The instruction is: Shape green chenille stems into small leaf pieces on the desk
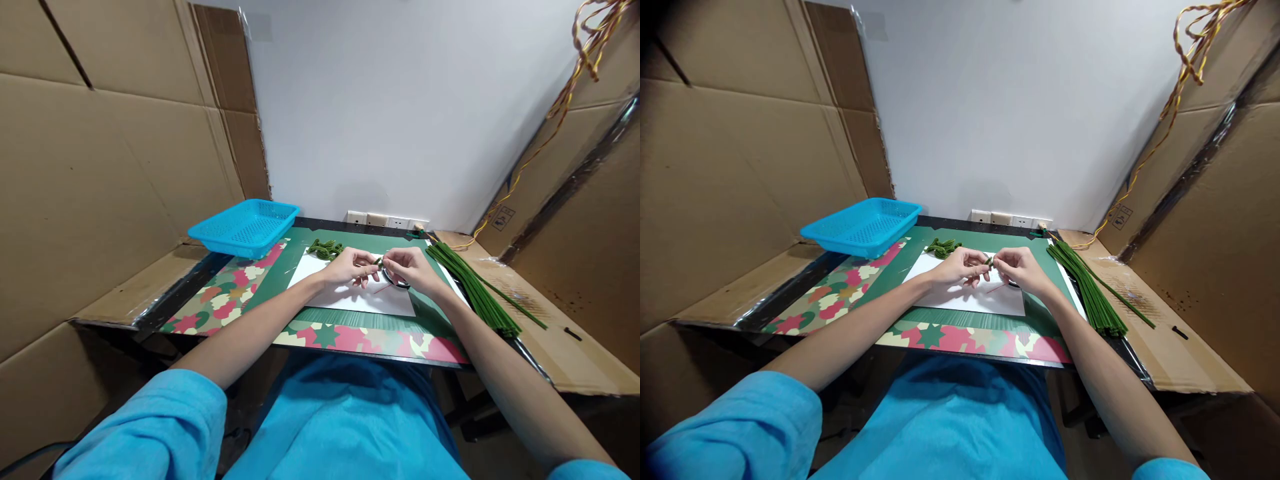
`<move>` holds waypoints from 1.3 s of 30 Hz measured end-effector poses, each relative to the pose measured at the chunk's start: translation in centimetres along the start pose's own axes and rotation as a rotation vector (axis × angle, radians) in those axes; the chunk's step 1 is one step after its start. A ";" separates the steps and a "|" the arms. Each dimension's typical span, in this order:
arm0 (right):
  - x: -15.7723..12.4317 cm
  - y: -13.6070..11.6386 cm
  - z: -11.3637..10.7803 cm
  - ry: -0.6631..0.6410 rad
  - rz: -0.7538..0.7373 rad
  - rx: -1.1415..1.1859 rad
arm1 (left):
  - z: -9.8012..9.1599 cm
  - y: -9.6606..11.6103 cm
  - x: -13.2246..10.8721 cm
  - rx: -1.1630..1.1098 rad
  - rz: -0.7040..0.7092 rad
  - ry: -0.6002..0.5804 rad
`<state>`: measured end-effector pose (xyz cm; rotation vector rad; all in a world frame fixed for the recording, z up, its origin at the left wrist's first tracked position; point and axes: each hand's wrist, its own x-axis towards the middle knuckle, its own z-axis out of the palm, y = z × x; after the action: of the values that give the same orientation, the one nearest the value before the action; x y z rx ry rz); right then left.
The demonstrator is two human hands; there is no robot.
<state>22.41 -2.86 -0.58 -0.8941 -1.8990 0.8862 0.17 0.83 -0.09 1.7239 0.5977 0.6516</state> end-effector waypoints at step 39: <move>0.5 1.7 0.1 0.233 -0.149 -0.448 | 0.2 -0.4 0.3 0.033 -0.042 0.257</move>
<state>22.52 -1.57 -1.87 -1.0485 -1.9575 0.2526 0.52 1.00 -0.47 1.6655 0.8254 0.8445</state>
